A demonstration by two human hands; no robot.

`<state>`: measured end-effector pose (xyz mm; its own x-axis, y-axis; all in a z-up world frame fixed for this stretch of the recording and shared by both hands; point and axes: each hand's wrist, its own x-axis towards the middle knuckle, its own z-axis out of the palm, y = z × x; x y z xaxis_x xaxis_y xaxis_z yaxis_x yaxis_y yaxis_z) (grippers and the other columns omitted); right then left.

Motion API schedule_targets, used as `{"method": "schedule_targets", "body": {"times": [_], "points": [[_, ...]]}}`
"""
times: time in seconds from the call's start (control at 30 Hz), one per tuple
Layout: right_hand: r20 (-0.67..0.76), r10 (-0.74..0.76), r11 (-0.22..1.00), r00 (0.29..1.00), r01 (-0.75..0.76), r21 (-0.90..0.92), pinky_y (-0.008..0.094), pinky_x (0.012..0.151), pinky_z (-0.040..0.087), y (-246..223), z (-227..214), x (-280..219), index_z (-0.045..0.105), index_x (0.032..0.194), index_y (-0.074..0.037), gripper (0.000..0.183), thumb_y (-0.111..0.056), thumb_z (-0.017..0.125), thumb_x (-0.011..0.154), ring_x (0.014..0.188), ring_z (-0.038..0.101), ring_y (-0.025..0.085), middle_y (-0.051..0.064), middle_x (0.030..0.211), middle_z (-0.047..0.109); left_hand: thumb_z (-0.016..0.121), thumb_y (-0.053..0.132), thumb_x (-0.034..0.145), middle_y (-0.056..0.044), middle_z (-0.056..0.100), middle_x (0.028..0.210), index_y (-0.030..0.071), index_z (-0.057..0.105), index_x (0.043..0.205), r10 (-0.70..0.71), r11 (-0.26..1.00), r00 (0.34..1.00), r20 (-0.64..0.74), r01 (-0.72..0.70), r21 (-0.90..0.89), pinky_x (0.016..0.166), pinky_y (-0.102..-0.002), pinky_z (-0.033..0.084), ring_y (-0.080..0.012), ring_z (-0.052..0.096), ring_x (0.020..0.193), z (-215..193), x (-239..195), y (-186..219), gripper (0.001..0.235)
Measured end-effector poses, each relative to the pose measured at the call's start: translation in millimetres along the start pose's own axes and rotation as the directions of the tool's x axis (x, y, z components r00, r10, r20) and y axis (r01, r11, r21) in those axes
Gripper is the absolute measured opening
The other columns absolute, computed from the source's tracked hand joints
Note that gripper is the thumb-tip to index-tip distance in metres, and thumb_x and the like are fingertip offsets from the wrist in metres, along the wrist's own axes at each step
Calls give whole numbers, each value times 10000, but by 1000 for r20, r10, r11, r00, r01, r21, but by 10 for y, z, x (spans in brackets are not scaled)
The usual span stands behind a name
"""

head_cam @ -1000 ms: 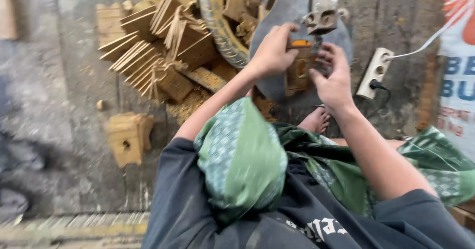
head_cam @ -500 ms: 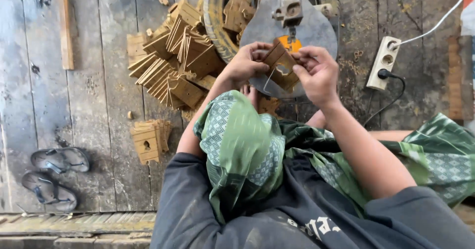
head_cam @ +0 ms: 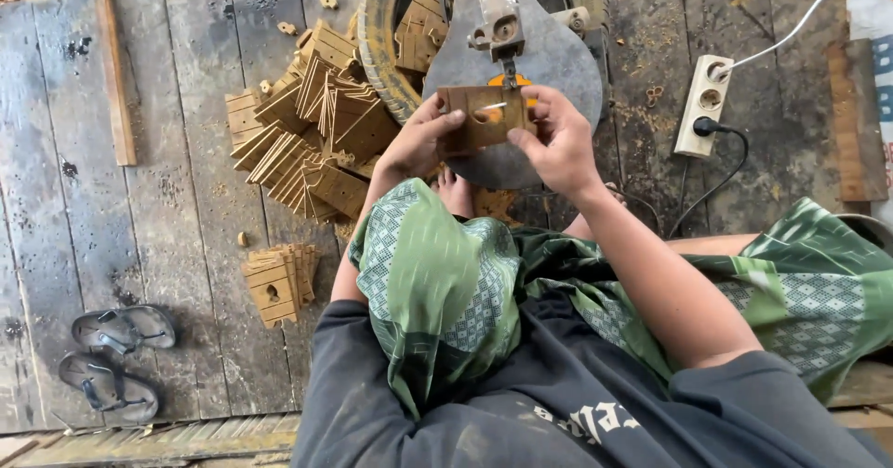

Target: Using a scroll saw to cut intricate patterns into small wooden panels

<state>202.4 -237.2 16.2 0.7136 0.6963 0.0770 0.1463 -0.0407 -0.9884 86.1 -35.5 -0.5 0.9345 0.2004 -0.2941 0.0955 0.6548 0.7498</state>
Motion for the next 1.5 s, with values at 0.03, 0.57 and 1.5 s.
{"method": "schedule_targets", "body": {"times": [0.03,0.57,1.5], "points": [[-1,-7,1000,1000,7,2,399,744,602,0,3,-8,536,1402,-77,540,25,767,925,832,704,271,163,975,640,671,71,1005,-109,709,1046,99,618,1230,5,1000,1000,2,-5,5,772,-423,662,-217,751,919,-28,18,-26,233],[-100,24,1000,995,-25,-13,310,589,591,57,54,35,596,1395,-45,646,-98,912,835,684,678,159,113,853,627,807,314,915,-185,699,1030,15,617,1176,-90,993,981,-172,75,-94,807,-585,638,-346,753,954,138,-72,-68,440],[-196,87,932,977,-10,361,339,787,619,13,257,-172,640,1124,-55,429,-48,913,794,896,693,163,40,911,621,1003,360,701,-115,613,1053,21,449,1319,-70,894,963,-259,176,412,687,-429,652,-233,655,971,261,-22,254,896]]}}
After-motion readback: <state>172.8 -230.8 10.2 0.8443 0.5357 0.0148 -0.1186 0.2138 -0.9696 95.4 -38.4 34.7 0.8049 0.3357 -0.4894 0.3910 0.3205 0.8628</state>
